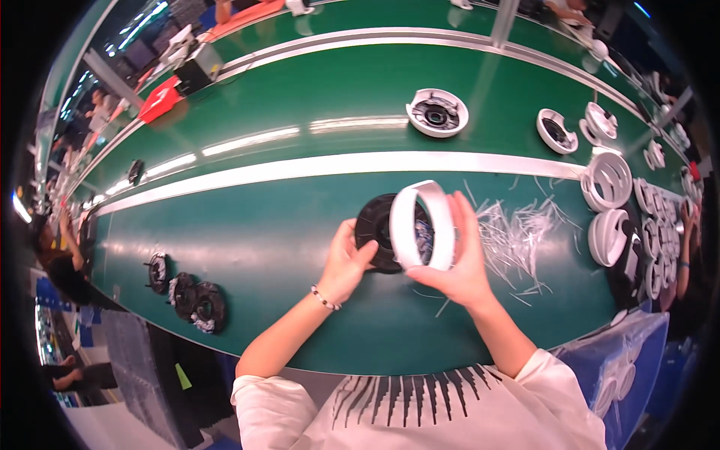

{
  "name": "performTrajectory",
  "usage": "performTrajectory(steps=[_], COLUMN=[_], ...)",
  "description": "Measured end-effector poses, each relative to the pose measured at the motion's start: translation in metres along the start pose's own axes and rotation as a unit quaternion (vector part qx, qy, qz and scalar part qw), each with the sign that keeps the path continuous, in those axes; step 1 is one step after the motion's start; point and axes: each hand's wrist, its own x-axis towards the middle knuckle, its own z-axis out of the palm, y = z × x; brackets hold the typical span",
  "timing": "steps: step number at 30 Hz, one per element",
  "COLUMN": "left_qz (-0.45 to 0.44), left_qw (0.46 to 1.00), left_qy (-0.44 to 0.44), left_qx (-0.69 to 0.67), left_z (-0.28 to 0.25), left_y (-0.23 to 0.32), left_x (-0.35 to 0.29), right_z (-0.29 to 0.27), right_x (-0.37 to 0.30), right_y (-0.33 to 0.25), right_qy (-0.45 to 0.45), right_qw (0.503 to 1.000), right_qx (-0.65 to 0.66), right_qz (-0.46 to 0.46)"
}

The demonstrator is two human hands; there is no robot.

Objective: Assembling electronic components and housings for security cameras on a production line.

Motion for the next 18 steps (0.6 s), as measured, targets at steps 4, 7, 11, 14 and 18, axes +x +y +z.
performTrajectory(steps=[4,7,11,14,18], left_qz=[-0.040,-0.158,-0.220,-0.200,-0.160], left_qw=[0.981,0.914,0.887,0.916,0.915], left_qy=[-0.150,-0.262,-0.231,-0.146,-0.113], left_qx=[-0.118,-0.265,-0.334,-0.315,-0.352], left_z=[0.020,0.010,0.003,0.012,0.020], left_y=[-0.006,0.009,-0.004,-0.001,0.005], left_x=[0.001,0.000,0.002,-0.001,-0.002], right_z=[-0.012,-0.020,-0.017,-0.013,-0.006], right_x=[-0.005,-0.005,-0.001,0.001,-0.003], right_y=[0.004,0.004,-0.006,-0.010,0.009], right_qy=[0.012,-0.035,-0.132,-0.143,-0.055], right_qw=[0.982,0.982,0.964,0.955,0.995], right_qx=[-0.186,-0.178,-0.213,-0.249,-0.079], right_qz=[-0.024,-0.053,-0.089,-0.075,-0.018])
